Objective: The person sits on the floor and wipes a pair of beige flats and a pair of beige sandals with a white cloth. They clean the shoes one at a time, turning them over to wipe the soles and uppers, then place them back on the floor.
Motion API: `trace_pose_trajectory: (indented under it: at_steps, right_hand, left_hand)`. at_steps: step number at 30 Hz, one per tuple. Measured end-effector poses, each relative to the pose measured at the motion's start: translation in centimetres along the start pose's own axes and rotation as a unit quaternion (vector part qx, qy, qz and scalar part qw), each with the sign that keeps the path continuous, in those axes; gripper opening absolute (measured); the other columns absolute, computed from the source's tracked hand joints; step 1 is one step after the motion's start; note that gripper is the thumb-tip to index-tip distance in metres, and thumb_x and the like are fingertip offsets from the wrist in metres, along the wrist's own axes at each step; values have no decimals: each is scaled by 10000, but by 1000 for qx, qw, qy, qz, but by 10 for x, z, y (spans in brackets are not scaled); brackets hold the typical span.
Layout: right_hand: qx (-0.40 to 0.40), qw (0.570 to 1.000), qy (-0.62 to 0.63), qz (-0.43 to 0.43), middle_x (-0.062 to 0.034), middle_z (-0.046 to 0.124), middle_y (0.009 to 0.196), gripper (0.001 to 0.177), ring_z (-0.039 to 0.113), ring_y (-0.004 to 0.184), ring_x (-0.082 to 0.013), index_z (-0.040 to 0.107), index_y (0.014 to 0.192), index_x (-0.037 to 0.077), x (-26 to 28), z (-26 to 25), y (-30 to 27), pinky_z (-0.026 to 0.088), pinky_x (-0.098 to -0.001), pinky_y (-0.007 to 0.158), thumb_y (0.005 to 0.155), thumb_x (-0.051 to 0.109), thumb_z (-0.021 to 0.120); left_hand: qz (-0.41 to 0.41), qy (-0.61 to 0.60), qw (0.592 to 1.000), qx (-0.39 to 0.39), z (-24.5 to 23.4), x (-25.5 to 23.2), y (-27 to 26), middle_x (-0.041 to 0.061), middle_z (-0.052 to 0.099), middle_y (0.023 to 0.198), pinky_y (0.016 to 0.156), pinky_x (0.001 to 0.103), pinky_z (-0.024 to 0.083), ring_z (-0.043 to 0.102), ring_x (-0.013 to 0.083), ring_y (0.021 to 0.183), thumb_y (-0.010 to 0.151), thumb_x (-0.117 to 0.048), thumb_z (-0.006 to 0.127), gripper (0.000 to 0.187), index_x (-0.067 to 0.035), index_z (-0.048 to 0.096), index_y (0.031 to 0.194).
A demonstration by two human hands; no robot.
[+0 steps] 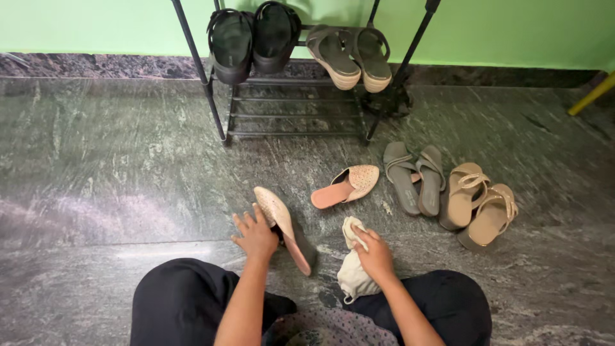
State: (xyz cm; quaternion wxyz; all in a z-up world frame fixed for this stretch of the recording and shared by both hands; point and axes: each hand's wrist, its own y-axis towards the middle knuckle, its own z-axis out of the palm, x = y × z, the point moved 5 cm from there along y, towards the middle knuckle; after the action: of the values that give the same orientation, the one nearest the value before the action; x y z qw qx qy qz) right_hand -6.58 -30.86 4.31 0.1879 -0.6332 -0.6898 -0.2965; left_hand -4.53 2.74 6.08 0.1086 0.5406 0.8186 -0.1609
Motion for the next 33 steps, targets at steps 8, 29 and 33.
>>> trace_pose_trajectory:
  at_steps: [8,29,33]
  right_hand:
    - [11,1000,-3,-11,-201,629,1349,491,627,1198,-390,688,1339,286,-3,11,2,509,-414,1005,854,224,732]
    - [16,1000,15,4,-178,665,1281,461,646,1149,-382,691,1321,249,9,-1,7,524,-418,965,863,206,727]
    - [22,1000,11,5,-173,677,1261,465,646,1156,-377,690,1317,244,5,4,9,520,-420,972,855,206,729]
  left_hand:
    - [39,-3,999,0,29,-10,2,92,429,1552,1075,747,304,243,401,1522,903,-357,701,788,-262,306,1579]
    - [223,-328,918,5,16,-8,1,204,662,1192,943,471,498,644,383,1101,647,-247,908,944,-44,437,1440]
    - [240,-284,927,51,26,-9,9,173,636,1299,1007,417,498,613,361,1189,539,-99,889,1089,-101,420,1522]
